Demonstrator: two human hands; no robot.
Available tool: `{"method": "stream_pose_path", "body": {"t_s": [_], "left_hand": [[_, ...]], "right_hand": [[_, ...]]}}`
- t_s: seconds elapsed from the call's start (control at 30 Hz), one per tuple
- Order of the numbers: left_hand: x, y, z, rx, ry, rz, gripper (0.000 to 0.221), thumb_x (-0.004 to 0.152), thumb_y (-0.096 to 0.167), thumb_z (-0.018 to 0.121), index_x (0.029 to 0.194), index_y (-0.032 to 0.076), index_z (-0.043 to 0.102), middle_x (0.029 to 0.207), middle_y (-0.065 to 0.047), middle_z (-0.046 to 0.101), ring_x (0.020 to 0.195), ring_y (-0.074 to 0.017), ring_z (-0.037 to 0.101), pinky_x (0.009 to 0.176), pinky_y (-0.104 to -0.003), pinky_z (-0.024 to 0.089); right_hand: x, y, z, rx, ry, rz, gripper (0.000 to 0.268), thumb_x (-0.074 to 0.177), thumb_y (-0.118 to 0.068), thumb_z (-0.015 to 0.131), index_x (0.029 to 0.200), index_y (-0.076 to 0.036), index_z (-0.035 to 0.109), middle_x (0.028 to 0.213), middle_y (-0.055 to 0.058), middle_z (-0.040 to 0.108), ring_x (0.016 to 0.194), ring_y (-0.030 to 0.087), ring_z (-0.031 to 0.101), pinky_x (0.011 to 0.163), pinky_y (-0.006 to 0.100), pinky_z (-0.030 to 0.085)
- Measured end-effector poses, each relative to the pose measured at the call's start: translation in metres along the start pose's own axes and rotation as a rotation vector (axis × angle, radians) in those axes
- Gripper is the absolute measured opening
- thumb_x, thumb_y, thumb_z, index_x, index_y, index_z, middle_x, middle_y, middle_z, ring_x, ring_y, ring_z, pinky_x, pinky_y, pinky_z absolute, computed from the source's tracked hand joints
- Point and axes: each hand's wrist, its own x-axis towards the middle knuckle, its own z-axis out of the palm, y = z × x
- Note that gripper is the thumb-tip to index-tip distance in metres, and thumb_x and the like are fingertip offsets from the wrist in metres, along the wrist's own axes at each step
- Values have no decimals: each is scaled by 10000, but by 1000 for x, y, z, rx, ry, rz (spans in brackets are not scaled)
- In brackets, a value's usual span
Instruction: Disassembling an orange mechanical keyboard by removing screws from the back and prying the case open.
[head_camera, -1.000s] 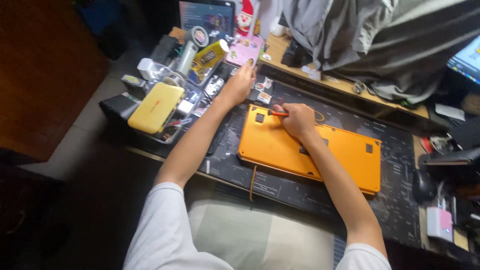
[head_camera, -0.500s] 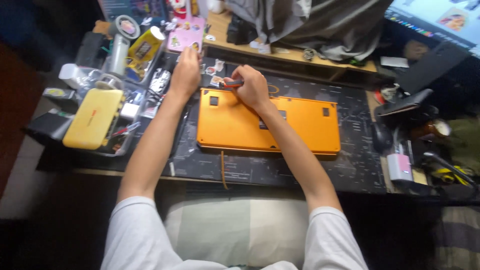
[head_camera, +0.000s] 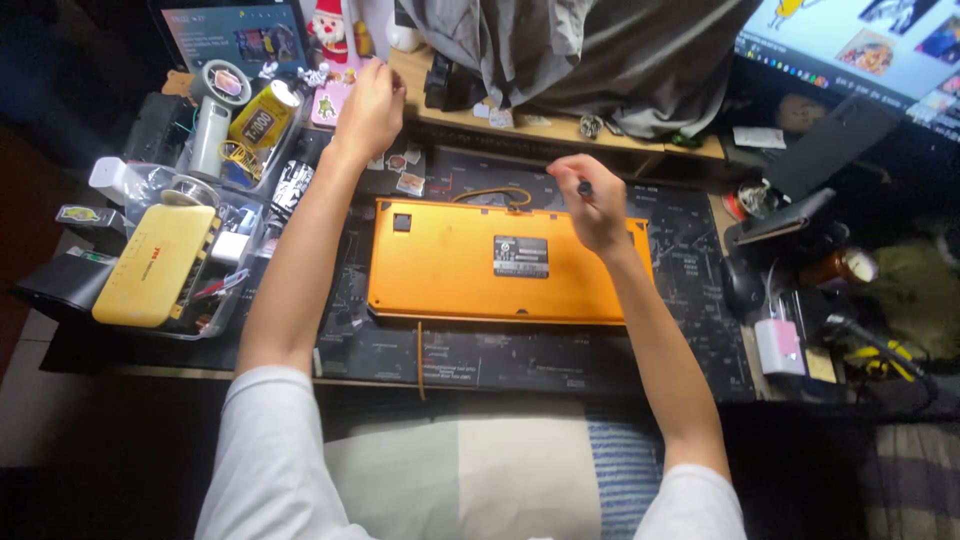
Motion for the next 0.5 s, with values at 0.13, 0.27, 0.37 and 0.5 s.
{"method": "stream_pose_path", "body": {"t_s": [0.13,0.27,0.37,0.5], "left_hand": [[23,6,3,-39,-132,-30,156,966,-59,577,1095,4,634,1198,-211,611,1071,-401,585,860,-509,512],[20,18,3,8,-227,-132,169,993,-62,585,1117,35,647,1170,-187,657,1047,-358,609,888,-489,518],[14,7,4,-42,-170,-84,192,990,-73,620,1171,-13,640,1264,-237,641,1164,-402,595,969,-517,521],[13,-12,15,-151,-40,72,57,1102,-6,620,1126,-2,672,1093,-163,680,1003,-308,613,859,-424,503]], "right_hand": [[-15,39,-24,-128,72,-5,365,1187,-292,568,1069,-38,802,1053,98,813,972,234,764,833,352,571],[-25,53,-35,-127,82,59,422,1192,-342,550,1045,-39,806,998,85,800,905,216,742,757,341,540],[-23,58,-36,-126,56,70,404,1199,-337,552,1059,-54,804,1004,64,800,903,202,735,761,334,529],[-25,55,-38,-98,51,99,382,1194,-361,571,1108,-66,797,1053,63,795,942,205,730,798,343,538]]}}
